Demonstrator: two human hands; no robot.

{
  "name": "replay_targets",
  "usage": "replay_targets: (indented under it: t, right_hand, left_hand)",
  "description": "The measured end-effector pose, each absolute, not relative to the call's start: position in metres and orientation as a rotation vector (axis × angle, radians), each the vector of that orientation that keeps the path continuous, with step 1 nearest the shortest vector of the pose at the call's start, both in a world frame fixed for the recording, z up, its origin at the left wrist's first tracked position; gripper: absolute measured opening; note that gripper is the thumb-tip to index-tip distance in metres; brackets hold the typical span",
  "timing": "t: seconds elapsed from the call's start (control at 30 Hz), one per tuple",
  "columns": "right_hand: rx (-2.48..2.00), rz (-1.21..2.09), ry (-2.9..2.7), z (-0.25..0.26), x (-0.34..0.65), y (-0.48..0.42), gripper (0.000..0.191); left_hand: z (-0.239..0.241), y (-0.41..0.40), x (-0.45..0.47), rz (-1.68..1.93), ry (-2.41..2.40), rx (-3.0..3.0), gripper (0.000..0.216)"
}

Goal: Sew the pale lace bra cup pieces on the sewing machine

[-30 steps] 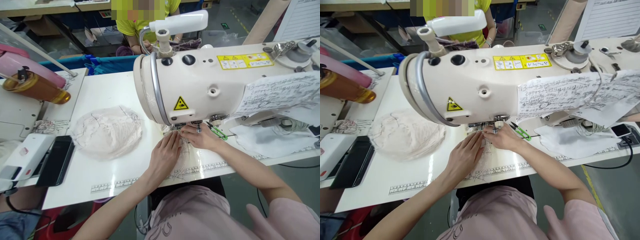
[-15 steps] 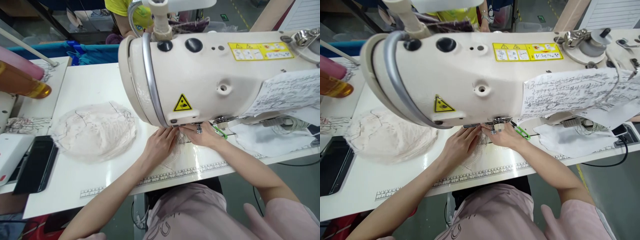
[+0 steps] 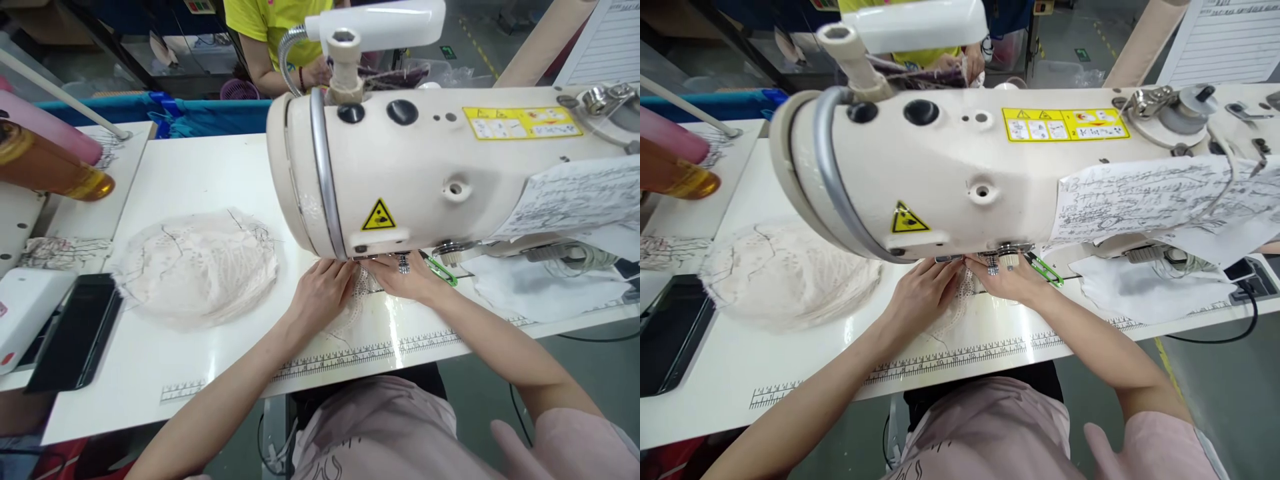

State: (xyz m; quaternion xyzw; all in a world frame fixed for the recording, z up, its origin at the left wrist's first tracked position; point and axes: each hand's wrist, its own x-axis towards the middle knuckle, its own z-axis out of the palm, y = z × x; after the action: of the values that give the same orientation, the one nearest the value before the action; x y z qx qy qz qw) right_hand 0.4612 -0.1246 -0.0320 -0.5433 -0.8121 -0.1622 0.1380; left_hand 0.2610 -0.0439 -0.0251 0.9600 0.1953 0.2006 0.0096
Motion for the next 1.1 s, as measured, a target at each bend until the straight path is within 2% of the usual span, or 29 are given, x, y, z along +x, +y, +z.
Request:
replay_targets:
  t: [0.33,0.67,0.77,0.9,0.97,1.0,1.1]
  right_hand:
    - [-1.605,-0.376,-2.254,-0.036,0.457,-0.126,0.044]
    - [-1.389,-0.446,-2.192,-0.028,0.459,-0.116,0.025]
    - [-1.332,-0.433,-2.231,-0.028,0.460,-0.118,0.026]
    - [-1.302,-0.469,-2.310,-0.025,0.461,-0.121,0.029]
    - [-1.314,-0.503,-2.317,-0.024,0.461,-0.122,0.032]
    - [-1.318,-0.503,-2.323,-0.025,0.461,-0.122,0.032]
    - [-1.325,-0.421,-2.334,-0.027,0.461,-0.123,0.033]
  left_hand:
    - [-0.022,-0.043,0.260,0.640,0.626,2.983,0.027]
    - [-0.007,-0.045,0.257,0.695,0.532,3.113,0.028]
    - [0.009,-0.048,0.240,0.700,0.351,3.199,0.028]
    - [0.016,-0.056,0.207,0.541,-0.076,3.210,0.045]
    - [0.012,-0.063,0.195,0.523,-0.141,3.232,0.035]
    - [0.009,-0.067,0.192,0.555,-0.114,3.235,0.031]
    - [0.008,-0.073,0.193,0.657,0.267,3.100,0.035]
